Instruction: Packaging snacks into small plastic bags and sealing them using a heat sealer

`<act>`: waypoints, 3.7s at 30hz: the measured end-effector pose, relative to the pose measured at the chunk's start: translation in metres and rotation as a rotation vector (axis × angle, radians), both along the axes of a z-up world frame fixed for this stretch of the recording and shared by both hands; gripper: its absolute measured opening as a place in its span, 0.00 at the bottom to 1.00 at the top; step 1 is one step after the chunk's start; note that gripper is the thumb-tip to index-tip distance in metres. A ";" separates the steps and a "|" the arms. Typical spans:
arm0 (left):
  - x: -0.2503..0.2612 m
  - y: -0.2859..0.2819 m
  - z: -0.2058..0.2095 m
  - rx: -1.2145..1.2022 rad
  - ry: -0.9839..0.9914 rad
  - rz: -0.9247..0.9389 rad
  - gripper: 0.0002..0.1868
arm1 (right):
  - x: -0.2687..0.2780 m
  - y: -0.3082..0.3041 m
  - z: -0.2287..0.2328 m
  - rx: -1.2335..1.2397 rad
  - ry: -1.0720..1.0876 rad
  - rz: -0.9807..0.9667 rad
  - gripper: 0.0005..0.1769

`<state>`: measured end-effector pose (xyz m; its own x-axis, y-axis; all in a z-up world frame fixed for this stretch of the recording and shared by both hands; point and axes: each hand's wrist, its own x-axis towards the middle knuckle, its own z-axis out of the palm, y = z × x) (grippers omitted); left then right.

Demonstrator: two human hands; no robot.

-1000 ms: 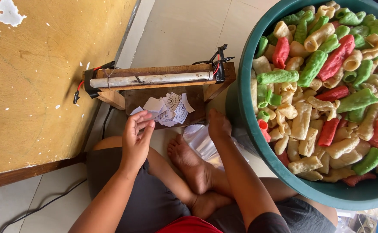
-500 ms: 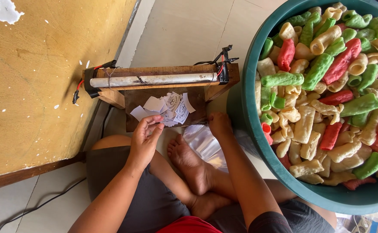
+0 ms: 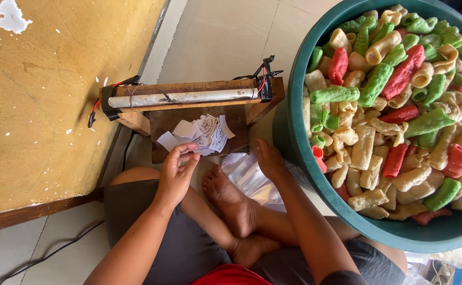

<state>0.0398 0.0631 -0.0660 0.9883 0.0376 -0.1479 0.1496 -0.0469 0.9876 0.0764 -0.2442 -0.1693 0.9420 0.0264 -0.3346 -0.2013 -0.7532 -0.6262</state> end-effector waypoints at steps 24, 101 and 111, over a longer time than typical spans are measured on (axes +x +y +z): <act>-0.039 -0.064 0.081 0.370 -0.311 -0.865 0.15 | -0.097 -0.009 0.078 -0.931 -0.909 0.253 0.14; -0.028 -0.059 0.135 -0.128 0.048 -0.449 0.09 | -0.052 -0.239 0.292 -0.891 -0.065 -0.523 0.73; -0.020 -0.069 0.153 -0.136 -0.103 -0.541 0.09 | -0.047 -0.236 0.315 -0.988 0.087 -0.269 0.57</act>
<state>0.0199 -0.0056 0.0867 0.8708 -0.4913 -0.0178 0.0422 0.0387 0.9984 0.0289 -0.4800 0.1461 0.8473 -0.5066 -0.1596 -0.4550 -0.8473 0.2742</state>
